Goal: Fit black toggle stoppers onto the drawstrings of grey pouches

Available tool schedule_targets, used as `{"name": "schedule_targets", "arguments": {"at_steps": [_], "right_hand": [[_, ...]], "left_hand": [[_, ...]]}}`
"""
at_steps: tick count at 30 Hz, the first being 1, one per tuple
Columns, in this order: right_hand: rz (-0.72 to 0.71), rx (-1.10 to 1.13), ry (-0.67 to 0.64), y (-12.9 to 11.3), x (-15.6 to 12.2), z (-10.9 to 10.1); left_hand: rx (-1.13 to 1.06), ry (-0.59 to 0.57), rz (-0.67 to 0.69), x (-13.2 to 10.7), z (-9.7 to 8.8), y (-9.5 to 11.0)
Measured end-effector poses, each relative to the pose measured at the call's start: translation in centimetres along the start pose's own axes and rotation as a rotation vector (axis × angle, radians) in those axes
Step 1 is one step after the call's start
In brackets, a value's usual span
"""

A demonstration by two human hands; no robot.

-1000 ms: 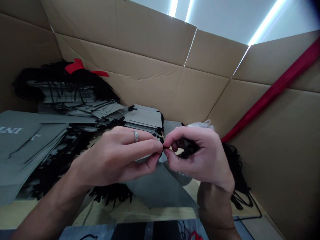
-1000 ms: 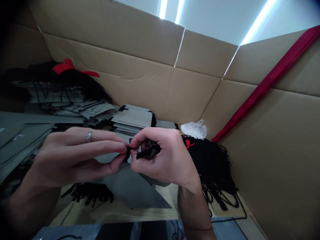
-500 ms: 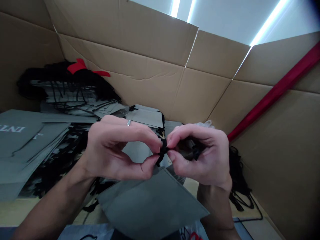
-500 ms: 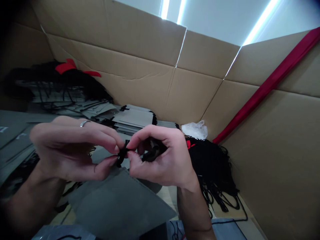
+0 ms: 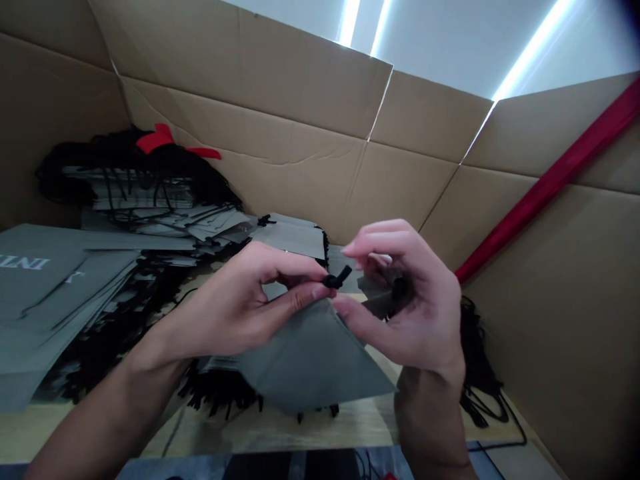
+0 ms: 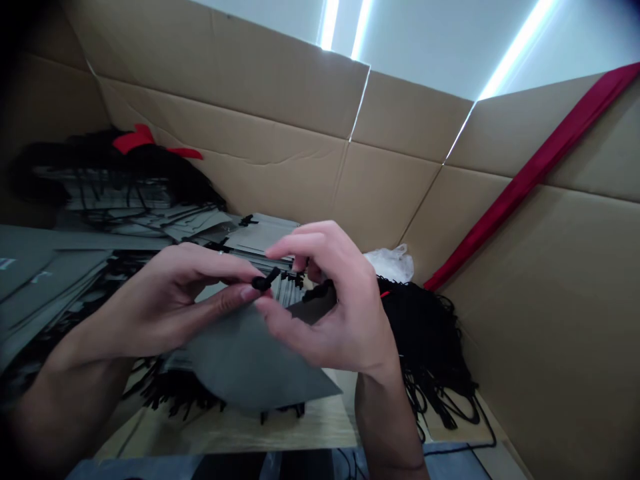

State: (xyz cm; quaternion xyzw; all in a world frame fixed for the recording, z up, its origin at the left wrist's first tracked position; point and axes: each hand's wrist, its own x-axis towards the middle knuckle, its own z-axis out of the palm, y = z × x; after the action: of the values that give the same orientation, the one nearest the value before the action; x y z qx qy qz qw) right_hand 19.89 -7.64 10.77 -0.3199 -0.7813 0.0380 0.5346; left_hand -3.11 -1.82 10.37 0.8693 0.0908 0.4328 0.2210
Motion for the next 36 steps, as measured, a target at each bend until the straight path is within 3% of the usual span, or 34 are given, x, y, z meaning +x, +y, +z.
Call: {"name": "schedule_targets", "arguments": {"at_steps": [5, 14, 21, 25, 31, 36], "right_hand": [[-0.121, 0.148, -0.215, 1.4, 0.4, -0.6], [0.039, 0.357, -0.276, 1.7, 0.4, -0.6], [0.084, 0.685, -0.264, 3.6, -0.2, 1.5], [0.083, 0.573, -0.23, 2.5, 0.3, 1.3], [0.149, 0.334, -0.12, 0.8, -0.1, 0.1], [0.067, 0.23, -0.075, 0.8, 0.0, 0.1]], "left_hand": [[0.033, -0.09, -0.03, 0.0, 0.2, 0.5], [-0.059, -0.161, 0.006, 0.1, -0.1, 0.9], [-0.094, -0.118, 0.042, -0.2, -0.7, 0.9], [0.022, -0.073, -0.005, -0.5, -1.1, 0.6], [0.096, -0.051, 0.074, -0.3, -1.3, -0.1], [0.097, -0.087, 0.037, 0.2, -1.3, 0.1]]}}
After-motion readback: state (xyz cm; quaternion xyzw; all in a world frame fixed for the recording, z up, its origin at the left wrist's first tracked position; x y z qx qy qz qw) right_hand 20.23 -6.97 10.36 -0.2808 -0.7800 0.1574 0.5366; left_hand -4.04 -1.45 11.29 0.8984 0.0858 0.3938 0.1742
